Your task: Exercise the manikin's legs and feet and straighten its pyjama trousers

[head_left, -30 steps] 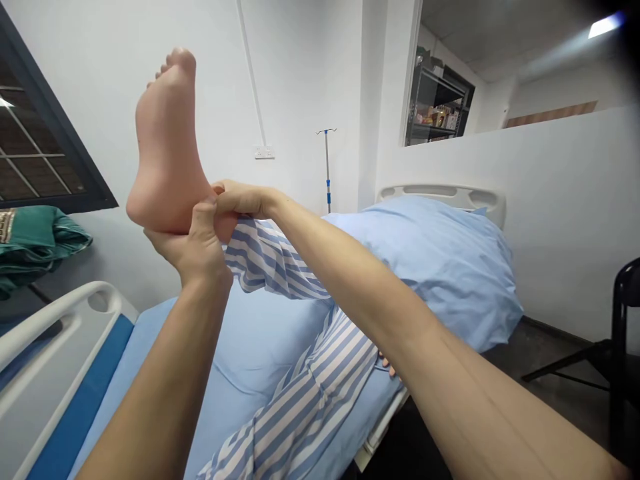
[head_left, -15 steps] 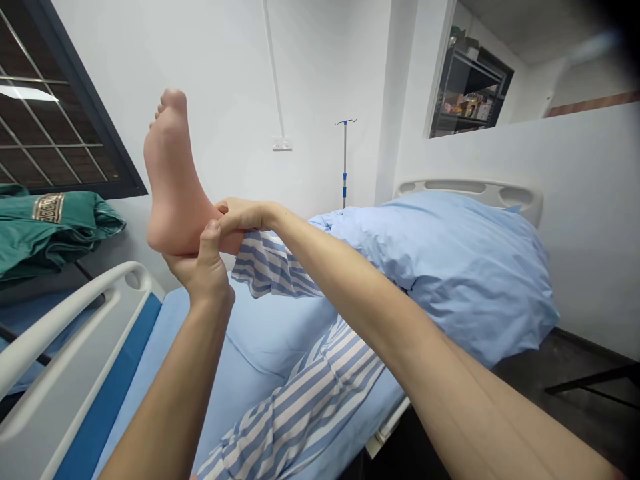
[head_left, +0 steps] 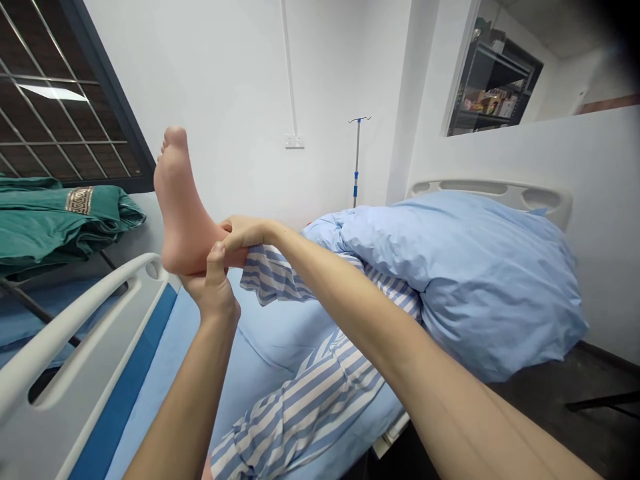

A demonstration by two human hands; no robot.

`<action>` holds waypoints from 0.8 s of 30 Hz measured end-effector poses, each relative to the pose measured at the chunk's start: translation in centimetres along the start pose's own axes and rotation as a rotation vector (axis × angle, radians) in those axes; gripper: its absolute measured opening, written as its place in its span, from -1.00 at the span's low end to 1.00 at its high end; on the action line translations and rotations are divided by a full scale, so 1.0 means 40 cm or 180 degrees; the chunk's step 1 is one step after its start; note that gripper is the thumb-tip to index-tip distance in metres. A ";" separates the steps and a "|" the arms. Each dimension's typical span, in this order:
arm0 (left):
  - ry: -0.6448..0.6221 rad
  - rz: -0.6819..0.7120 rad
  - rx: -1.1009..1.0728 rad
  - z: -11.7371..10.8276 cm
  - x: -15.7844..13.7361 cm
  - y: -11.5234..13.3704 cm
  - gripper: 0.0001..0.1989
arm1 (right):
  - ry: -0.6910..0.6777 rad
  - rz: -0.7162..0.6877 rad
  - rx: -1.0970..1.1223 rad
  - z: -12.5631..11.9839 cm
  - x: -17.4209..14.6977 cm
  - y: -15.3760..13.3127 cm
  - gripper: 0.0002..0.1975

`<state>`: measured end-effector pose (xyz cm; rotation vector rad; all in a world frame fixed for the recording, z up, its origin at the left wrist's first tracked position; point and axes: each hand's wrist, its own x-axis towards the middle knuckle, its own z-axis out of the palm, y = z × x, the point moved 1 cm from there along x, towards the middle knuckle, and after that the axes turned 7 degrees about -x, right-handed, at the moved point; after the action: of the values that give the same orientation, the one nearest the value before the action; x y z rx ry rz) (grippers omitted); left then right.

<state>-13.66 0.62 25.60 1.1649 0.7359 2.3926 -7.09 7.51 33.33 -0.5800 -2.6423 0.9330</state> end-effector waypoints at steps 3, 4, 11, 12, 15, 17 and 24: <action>0.0242 -0.0197 -0.0267 -0.063 -0.011 -0.020 -0.59 | -0.0154 -0.0010 -0.0050 0.053 0.027 0.013 -0.68; 0.0291 -0.0330 -0.0302 -0.085 -0.015 -0.028 -0.62 | -0.0170 0.0015 -0.0120 0.071 0.035 0.017 -0.68; 0.0683 -0.1137 -0.0473 -0.237 -0.067 -0.080 -0.82 | -0.0450 0.0186 -0.0383 0.206 0.084 0.052 -0.67; 0.0741 -0.1243 -0.0476 -0.258 -0.078 -0.085 -0.83 | -0.0470 0.0169 -0.0443 0.228 0.092 0.061 -0.67; 0.0980 -0.1565 -0.0482 -0.321 -0.117 -0.096 -0.83 | -0.0491 0.0184 -0.0757 0.301 0.118 0.090 -0.65; 0.1216 -0.1801 -0.0517 -0.362 -0.148 -0.103 -0.83 | -0.0539 0.0184 -0.1031 0.354 0.134 0.113 -0.67; 0.2063 -0.2492 -0.0550 -0.498 -0.274 -0.175 -0.89 | -0.0856 0.0179 -0.1830 0.574 0.182 0.224 -0.58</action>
<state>-22.55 -5.50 4.39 -0.0418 0.9231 2.0391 -19.83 4.94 11.19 -0.6918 -3.1647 0.2555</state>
